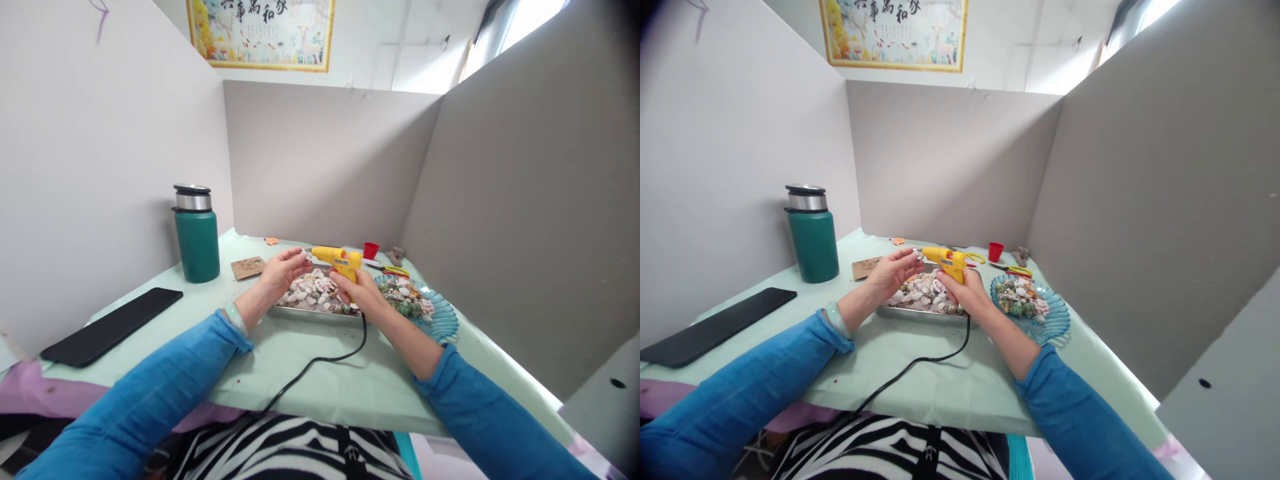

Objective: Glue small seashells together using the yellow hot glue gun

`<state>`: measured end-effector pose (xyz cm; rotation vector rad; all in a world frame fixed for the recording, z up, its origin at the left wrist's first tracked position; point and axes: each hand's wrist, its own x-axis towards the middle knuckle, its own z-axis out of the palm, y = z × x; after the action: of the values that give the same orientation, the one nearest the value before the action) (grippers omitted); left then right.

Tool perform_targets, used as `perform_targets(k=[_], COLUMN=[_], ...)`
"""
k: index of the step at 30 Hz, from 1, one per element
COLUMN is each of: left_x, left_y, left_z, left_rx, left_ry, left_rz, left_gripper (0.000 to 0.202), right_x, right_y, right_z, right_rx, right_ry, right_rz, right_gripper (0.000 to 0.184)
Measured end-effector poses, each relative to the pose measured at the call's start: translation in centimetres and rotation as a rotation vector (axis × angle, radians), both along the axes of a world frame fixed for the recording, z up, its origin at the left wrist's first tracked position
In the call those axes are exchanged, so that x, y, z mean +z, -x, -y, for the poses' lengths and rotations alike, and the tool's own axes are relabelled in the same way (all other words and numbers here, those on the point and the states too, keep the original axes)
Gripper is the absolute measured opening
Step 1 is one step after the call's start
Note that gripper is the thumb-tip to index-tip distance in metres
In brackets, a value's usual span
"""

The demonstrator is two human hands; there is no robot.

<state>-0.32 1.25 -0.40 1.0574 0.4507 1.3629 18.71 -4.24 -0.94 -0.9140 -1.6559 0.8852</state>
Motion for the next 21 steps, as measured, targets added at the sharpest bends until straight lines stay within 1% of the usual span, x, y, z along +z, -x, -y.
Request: perform_targets(k=[8, 15, 21], left_x=[0.12, 0.14, 0.24], left_y=[0.0, -0.01, -0.08], left_z=[0.11, 0.1, 0.24], left_rx=[-0.001, 0.003, 0.0], left_ry=[-0.003, 0.001, -0.003], left_rz=[0.005, 0.006, 0.005], left_gripper=[0.03, 0.029, 0.028], right_x=[0.28, -0.03, -0.01], right_y=[0.14, 0.16, 0.11], right_z=[0.16, 0.03, 0.06], right_rx=[-0.023, -0.03, -0.016], right_ry=[0.016, 0.002, -0.002], right_rz=[-0.015, 0.004, -0.022], right_gripper=[0.03, 0.031, 0.029])
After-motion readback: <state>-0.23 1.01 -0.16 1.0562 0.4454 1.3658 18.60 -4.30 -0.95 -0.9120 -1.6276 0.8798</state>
